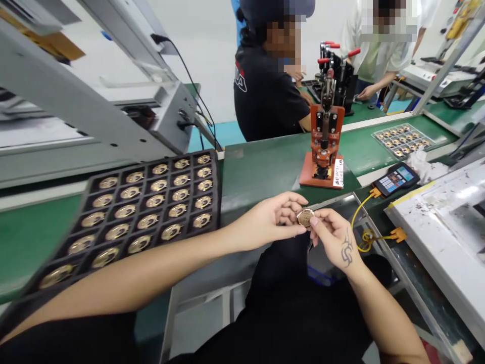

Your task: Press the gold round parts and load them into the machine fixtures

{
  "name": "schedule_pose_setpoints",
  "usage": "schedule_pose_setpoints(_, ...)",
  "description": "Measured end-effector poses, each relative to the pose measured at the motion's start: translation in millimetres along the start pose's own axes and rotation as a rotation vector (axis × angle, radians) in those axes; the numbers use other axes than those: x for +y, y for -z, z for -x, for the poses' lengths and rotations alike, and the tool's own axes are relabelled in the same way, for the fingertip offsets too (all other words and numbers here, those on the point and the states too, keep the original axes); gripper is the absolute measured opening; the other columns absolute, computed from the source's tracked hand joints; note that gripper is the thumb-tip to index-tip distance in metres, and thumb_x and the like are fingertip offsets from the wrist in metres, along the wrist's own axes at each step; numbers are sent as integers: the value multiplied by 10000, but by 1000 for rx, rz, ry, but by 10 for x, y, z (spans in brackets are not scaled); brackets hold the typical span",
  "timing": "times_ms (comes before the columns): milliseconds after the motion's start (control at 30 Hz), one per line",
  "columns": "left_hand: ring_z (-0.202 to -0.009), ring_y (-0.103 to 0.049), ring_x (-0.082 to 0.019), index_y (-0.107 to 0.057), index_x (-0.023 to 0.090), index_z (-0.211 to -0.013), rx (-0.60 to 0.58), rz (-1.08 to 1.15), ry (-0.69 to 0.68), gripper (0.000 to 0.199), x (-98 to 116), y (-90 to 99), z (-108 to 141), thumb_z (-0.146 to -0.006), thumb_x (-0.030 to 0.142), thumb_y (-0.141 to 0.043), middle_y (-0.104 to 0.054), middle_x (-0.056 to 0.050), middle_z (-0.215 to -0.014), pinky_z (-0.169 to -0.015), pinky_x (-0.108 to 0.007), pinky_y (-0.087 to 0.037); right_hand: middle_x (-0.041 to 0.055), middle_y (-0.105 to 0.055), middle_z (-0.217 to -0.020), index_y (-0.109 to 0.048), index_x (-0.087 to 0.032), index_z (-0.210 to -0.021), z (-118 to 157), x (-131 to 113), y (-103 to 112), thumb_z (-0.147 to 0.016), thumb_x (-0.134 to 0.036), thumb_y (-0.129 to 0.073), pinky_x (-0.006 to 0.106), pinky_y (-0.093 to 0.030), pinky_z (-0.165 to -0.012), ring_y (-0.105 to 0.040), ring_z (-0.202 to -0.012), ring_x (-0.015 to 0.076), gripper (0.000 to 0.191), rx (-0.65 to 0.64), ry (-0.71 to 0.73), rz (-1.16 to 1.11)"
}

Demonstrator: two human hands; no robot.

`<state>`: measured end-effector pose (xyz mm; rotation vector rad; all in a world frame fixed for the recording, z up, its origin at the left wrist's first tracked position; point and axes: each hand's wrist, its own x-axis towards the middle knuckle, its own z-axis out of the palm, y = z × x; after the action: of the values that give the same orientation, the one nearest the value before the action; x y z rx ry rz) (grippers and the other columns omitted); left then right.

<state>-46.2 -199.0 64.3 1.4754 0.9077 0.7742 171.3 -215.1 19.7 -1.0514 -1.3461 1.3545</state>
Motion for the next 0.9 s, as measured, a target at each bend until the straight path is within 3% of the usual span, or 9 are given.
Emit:
schedule_pose_setpoints(100,-789,-768,-163,-639,175,-1148,31,307,139,470,-46,36,76,-837,353,-944,-748,-35,-967,-773,-350,-657,0,-721,-702,-761,-212,-1019,-9,-29,-17,-980,-544,-779,298,-587,-523,-635,-538,144,335,-24,3,-30)
schedule_pose_setpoints(200,-754,-762,-158,-647,156,-1035,91,389,166,448,-77,4,171,-845,423,-953,-771,-41,-872,-766,-341,-642,18,-747,-768,-772,-216,-1046,-33,-8,-51,-1000,-508,-769,296,-596,-532,-655,-579,149,295,-95,9,-50)
schedule_pose_setpoints(300,-741,-746,-152,-655,155,-1002,150,336,116,392,-81,11,317,-874,407,-927,-764,-38,-849,-736,-327,-625,43,-777,-836,-790,-221,-1087,-56,89,-83,-1020,-484,-751,313,-625,-591,-682,-631,161,274,-187,25,-11)
schedule_pose_setpoints(400,-771,-738,-157,-671,158,-1030,295,24,59,206,-98,250,596,-967,301,-806,-760,-54,-886,-722,-314,-600,84,-816,-947,-803,-226,-1141,-118,302,-102,-1023,-482,-743,332,-650,-663,-725,-722,187,289,-273,34,60)
schedule_pose_setpoints(533,-858,-702,-181,-699,174,-1053,680,-629,85,82,-148,922,1362,-993,225,-676,-751,-62,-957,-810,-334,-571,103,-831,-944,-813,-220,-1137,-226,703,-83,-982,-538,-765,326,-653,-655,-745,-745,210,357,-370,-21,129)
schedule_pose_setpoints(633,-910,-664,-212,-701,172,-1014,950,-985,324,101,-210,1460,2107,-970,225,-626,-741,-80,-1000,-884,-353,-546,113,-838,-946,-817,-207,-1135,-290,996,-16,-951,-584,-776,322,-657,-657,-753,-744,218,422,-409,-76,179)
schedule_pose_setpoints(700,-894,-639,-231,-689,170,-938,1068,-1072,489,79,-262,1703,2569,-913,215,-629,-722,-90,-956,-887,-358,-529,118,-840,-947,-821,-199,-1129,-324,1164,29,-930,-610,-783,312,-654,-647,-758,-745,222,458,-409,-103,204)
schedule_pose_setpoints(767,-851,-621,-236,-676,174,-869,1112,-1073,580,60,-321,1802,2946,-868,218,-634,-702,-88,-893,-869,-359,-518,119,-840,-935,-826,-197,-1114,-349,1304,50,-908,-631,-794,307,-652,-634,-761,-742,229,482,-407,-127,214)
schedule_pose_setpoints(900,-831,-623,-232,-693,192,-824,1091,-1000,659,63,-467,1705,3389,-816,233,-646,-707,-70,-856,-867,-342,-509,121,-839,-926,-835,-197,-1096,-381,1476,-32,-880,-652,-814,314,-653,-621,-762,-738,242,503,-429,-166,211)
